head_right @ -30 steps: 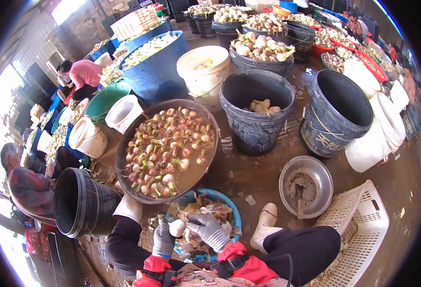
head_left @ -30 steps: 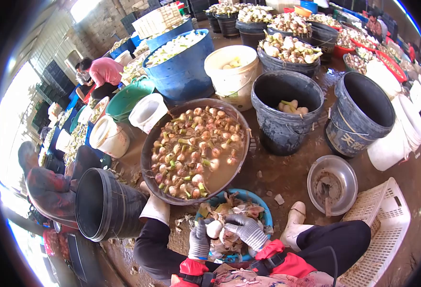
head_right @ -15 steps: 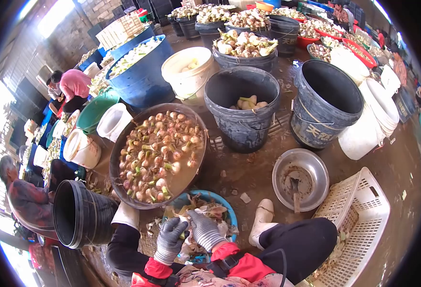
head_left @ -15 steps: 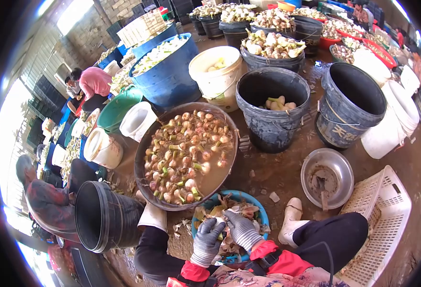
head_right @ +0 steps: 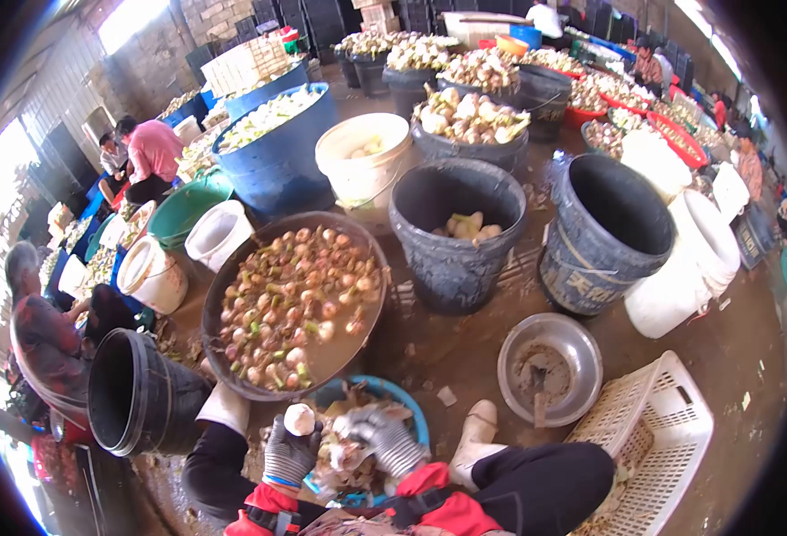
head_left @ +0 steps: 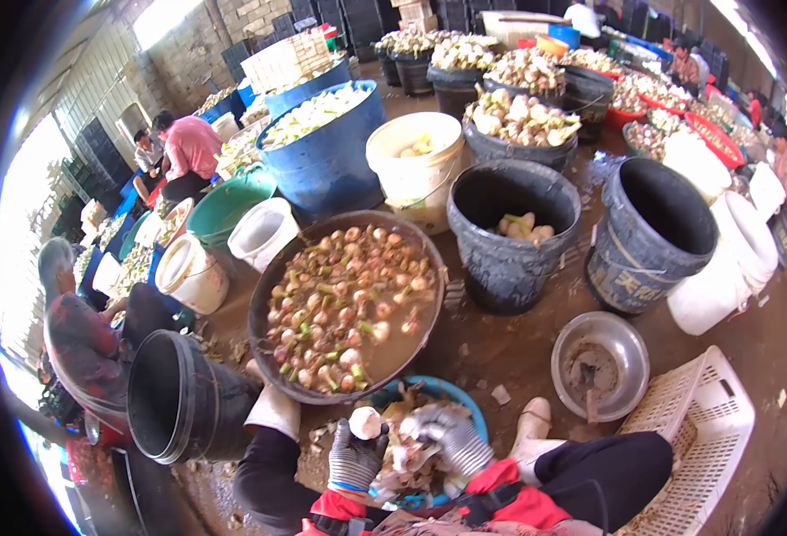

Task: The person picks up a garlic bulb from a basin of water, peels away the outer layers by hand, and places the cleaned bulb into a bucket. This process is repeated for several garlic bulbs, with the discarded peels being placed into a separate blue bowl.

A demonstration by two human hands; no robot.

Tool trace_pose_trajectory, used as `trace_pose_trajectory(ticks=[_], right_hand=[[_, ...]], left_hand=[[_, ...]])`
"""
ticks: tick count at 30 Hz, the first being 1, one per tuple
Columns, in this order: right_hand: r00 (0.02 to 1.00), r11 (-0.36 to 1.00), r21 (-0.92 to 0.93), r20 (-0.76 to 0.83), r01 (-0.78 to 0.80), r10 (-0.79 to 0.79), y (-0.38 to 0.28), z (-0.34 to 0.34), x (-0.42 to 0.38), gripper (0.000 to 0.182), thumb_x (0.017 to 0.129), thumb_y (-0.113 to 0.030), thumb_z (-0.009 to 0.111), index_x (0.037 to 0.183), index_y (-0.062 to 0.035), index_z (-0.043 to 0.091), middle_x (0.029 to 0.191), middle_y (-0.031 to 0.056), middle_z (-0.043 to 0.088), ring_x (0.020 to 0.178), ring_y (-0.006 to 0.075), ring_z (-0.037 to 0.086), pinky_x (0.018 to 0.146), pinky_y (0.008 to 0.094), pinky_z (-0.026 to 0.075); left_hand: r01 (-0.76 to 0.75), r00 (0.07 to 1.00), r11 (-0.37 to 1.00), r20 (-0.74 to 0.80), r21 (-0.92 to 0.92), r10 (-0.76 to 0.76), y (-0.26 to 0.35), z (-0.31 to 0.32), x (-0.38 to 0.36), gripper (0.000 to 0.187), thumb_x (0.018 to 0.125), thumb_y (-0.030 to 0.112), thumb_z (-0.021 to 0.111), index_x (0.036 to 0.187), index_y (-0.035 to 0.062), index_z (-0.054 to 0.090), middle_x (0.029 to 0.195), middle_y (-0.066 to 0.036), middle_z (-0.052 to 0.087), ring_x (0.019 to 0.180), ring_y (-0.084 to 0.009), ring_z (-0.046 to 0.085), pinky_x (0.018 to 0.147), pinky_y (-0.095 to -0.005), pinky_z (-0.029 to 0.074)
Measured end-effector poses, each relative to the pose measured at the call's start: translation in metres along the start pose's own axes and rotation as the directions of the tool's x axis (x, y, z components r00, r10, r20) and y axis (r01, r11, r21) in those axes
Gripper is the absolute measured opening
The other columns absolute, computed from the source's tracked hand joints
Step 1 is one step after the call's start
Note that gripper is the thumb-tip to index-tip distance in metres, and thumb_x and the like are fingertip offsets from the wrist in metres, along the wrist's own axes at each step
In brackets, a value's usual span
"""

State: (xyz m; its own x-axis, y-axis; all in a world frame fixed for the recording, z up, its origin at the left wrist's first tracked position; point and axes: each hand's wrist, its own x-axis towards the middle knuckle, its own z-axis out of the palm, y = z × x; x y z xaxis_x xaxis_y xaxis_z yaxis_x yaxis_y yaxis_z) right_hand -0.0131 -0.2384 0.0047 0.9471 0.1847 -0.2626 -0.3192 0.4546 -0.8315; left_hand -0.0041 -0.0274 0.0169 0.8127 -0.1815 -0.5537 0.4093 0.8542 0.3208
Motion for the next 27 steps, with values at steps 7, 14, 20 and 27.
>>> trace_pose_trajectory(ticks=[7,14,20,27], right_hand=[[0.988,0.874,-0.466,0.127,0.138,-0.088,0.021,-0.001,0.000,0.022,0.089,-0.005,0.055,0.107,0.0054,0.061,0.101,0.0087,0.067,0.097,0.0157,0.060,0.089,0.0260,0.046],[0.994,0.995,-0.030,0.041,-0.097,0.099,0.027,0.001,0.008,0.025,0.087,-0.001,0.058,0.111,-0.0005,0.062,0.109,0.0069,0.065,0.110,0.0160,0.055,0.094,0.0258,0.043],[0.981,0.974,0.117,0.031,-0.192,0.190,0.009,-0.001,0.019,0.034,0.088,-0.006,0.060,0.121,0.0015,0.058,0.124,0.0078,0.058,0.114,0.0145,0.053,0.099,0.0258,0.041],[0.989,0.990,0.039,-0.049,-0.138,0.140,-0.007,0.005,0.028,0.028,0.096,-0.009,0.043,0.116,0.0041,0.057,0.111,0.0086,0.063,0.106,0.0170,0.057,0.091,0.0299,0.047]], left_hand=[[-0.003,0.964,0.979,0.260,0.204,-0.051,-0.015,0.152,0.094,0.043,0.091,0.040,0.058,0.117,0.0069,0.048,0.123,-0.017,0.051,0.116,-0.0279,0.049,0.094,-0.0503,0.046],[-0.254,0.826,0.919,0.562,0.303,0.043,0.022,0.280,0.105,0.071,0.091,0.048,0.055,0.140,0.0039,0.030,0.127,-0.018,0.045,0.107,-0.0299,0.053,0.092,-0.0440,0.046],[-0.035,0.987,0.537,-0.054,0.843,0.149,0.050,0.127,0.224,0.034,0.088,0.030,0.064,0.112,0.0064,0.058,0.082,-0.003,0.060,0.066,-0.0195,0.060,0.056,-0.0328,0.053],[-0.050,0.993,-0.096,0.059,0.994,0.097,0.000,0.054,0.334,0.075,0.073,0.036,0.076,0.131,-0.0013,0.048,0.122,-0.020,0.059,0.116,-0.0301,0.055,0.097,-0.0344,0.043]])
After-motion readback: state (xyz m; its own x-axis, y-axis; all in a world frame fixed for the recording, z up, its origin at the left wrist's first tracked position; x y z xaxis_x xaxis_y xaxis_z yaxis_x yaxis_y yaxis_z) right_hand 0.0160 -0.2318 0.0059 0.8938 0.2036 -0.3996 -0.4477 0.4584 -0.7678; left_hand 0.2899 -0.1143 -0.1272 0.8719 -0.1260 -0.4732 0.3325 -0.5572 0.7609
